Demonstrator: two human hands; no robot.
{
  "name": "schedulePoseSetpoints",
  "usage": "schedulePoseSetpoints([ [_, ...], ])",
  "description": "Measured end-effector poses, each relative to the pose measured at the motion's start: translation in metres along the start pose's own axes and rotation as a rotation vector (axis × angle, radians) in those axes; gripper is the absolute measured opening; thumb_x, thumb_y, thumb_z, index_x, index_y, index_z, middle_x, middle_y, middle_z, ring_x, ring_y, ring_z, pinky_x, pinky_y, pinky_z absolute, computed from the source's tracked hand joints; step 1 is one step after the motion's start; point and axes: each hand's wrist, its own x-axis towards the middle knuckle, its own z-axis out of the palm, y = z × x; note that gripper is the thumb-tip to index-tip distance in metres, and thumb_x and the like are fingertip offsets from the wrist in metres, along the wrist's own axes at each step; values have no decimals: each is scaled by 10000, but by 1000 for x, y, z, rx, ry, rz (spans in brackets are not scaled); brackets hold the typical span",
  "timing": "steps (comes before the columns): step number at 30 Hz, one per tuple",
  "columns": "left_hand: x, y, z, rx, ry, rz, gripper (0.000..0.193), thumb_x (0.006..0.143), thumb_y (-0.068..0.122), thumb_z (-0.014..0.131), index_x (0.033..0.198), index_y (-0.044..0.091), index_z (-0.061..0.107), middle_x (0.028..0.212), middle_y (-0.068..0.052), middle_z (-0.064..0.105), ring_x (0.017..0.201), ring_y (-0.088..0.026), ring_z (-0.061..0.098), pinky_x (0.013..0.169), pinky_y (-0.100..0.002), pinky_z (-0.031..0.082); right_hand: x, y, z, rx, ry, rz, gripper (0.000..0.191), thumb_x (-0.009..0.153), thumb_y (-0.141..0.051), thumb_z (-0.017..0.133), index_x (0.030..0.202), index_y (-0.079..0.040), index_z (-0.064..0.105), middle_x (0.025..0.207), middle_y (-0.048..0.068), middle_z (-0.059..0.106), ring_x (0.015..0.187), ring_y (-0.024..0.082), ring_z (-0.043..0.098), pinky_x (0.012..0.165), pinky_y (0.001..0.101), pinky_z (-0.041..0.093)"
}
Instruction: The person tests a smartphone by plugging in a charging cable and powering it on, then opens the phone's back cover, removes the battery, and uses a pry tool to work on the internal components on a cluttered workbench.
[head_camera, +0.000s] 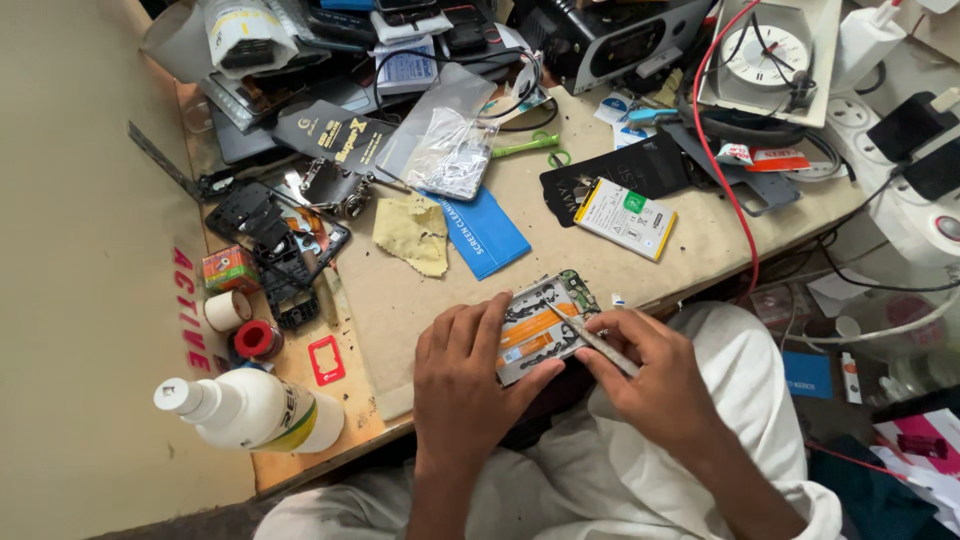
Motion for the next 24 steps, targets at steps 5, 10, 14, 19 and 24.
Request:
schedulePoseSetpoints([
  [5,1,2,-1,-1,7,-1,741,798,556,795,1311,48,629,1182,-91,653,1156,-295,596,1002,-461,457,2,8,-4,-26,66,-285,200,892,-131,753,1066,-40,716,906,120,745,785,234,757,673,315,578],
  [10,1,2,-1,3,1,-23,719,788,557,805,1272,48,650,1167,-89,654,1128,-290,600,978,-460,465,3,-2,1,-4,65,-134,202,880,-148,763,1033,-29,708,801,120,725,699,254,735,619,344,553],
  [14,1,2,-1,13,11,-8,707,785,554,804,1252,44,655,1174,-85,653,1130,-290,601,976,-460,468,4,-8,-11,-54,50,-127,201,838,-162,779,968,-29,702,779,106,687,647,227,698,565,337,540],
  [19,1,1,0,18,12,-7,690,788,553,806,1238,50,661,1173,-72,657,1132,-285,606,971,-454,471,-1,-11,-4,-80,140,-115,130,893,-130,755,992,-48,735,818,85,701,639,181,661,583,320,508],
  [24,0,0,1,29,19,-4,691,786,556,806,1230,45,666,1179,-78,652,1131,-284,603,967,-454,471,8,-13,1,119,-13,-6,263,812,-166,813,1010,-28,709,683,92,668,575,174,587,527,318,506],
])
